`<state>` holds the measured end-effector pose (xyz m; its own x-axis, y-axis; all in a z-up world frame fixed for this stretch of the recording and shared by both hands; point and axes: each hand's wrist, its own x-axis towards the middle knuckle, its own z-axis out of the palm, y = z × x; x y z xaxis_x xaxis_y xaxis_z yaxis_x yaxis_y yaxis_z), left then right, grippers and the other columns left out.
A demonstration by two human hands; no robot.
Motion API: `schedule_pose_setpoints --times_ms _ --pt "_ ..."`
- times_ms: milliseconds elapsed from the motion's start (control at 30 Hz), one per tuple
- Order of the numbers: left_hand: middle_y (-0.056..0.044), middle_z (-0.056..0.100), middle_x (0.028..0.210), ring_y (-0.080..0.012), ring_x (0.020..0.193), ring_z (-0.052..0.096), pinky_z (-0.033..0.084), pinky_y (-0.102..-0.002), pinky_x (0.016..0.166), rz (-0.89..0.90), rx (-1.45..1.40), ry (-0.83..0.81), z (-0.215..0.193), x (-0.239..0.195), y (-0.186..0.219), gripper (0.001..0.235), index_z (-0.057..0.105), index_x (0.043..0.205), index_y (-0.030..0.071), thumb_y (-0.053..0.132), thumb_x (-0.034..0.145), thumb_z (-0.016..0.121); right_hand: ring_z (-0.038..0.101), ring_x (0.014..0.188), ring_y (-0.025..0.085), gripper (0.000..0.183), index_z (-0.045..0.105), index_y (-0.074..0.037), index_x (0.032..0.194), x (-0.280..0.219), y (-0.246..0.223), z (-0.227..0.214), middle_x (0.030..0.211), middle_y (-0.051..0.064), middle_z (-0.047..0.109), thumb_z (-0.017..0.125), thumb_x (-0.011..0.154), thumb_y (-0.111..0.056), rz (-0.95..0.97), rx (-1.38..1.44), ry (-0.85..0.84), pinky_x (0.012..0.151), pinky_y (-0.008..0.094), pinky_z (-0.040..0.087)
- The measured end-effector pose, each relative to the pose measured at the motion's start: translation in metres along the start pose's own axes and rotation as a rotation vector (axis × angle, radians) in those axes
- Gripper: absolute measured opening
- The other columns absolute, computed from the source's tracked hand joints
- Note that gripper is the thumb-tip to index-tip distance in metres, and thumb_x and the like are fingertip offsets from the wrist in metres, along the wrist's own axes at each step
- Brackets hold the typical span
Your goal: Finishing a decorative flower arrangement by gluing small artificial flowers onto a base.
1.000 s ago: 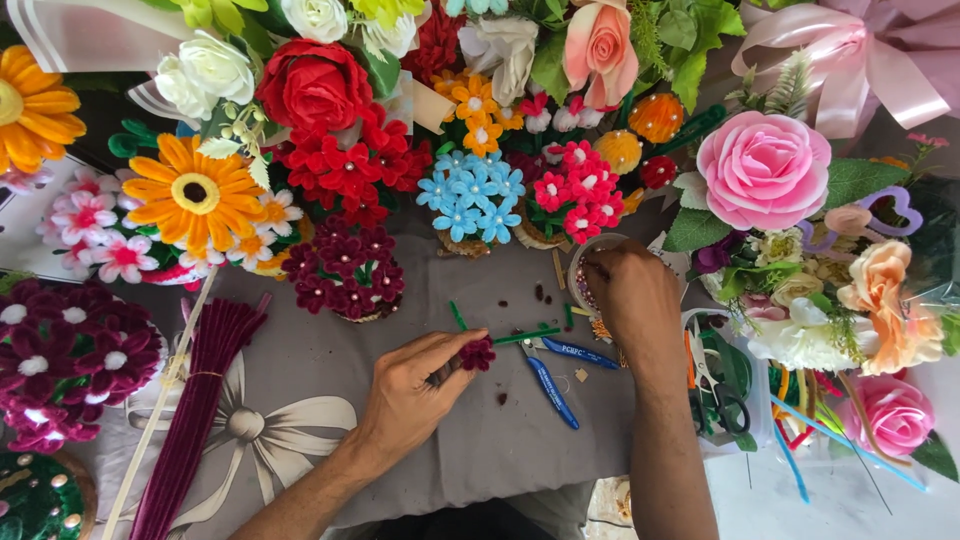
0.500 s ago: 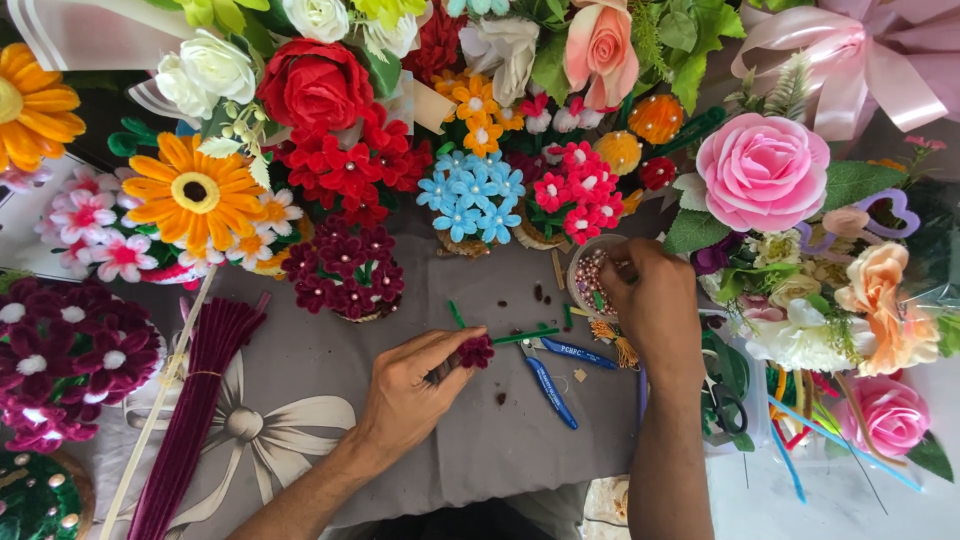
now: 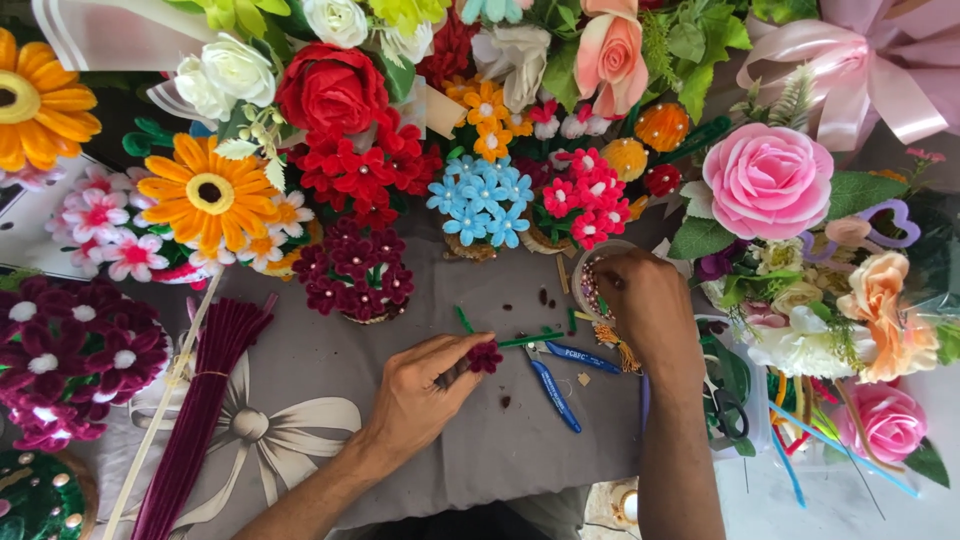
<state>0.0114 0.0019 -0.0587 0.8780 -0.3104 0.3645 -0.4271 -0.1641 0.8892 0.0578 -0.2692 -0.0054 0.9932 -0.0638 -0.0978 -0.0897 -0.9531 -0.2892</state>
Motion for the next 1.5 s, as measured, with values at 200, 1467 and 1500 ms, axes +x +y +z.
schedule_pose_setpoints --times_ms 200,1467,1500 --pt "-0.009 0.078 0.112 -0.0174 0.100 0.076 0.065 -0.026 0.090 -0.050 0.007 0.002 -0.002 -0.001 0.000 0.033 0.072 0.121 0.004 0.003 0.089 0.074 0.065 0.077 0.034 0.012 0.073 -0.008 0.085 0.003 0.000 0.002 0.083 0.009 0.071 0.064 0.093 -0.005 0.006 -0.088 -0.033 0.063 0.047 0.047" --pt "-0.003 0.075 0.095 -0.0059 0.064 0.057 0.052 -0.024 0.059 0.056 0.122 0.085 -0.008 -0.002 -0.008 0.034 0.073 0.123 0.006 0.001 0.090 0.077 0.068 0.082 0.022 0.006 0.069 -0.008 0.097 -0.107 -0.080 0.060 0.096 0.006 0.068 0.070 0.094 -0.013 -0.409 0.380 0.003 0.073 0.035 0.053" --pt "-0.001 0.073 0.088 -0.0055 0.063 0.055 0.050 -0.024 0.059 0.071 0.141 0.113 -0.008 -0.001 -0.010 0.034 0.073 0.122 0.006 -0.002 0.089 0.078 0.066 0.083 0.023 0.005 0.065 -0.008 0.098 -0.111 -0.085 0.070 0.098 0.006 0.063 0.067 0.097 -0.012 -0.435 0.323 0.075 0.072 0.037 0.053"
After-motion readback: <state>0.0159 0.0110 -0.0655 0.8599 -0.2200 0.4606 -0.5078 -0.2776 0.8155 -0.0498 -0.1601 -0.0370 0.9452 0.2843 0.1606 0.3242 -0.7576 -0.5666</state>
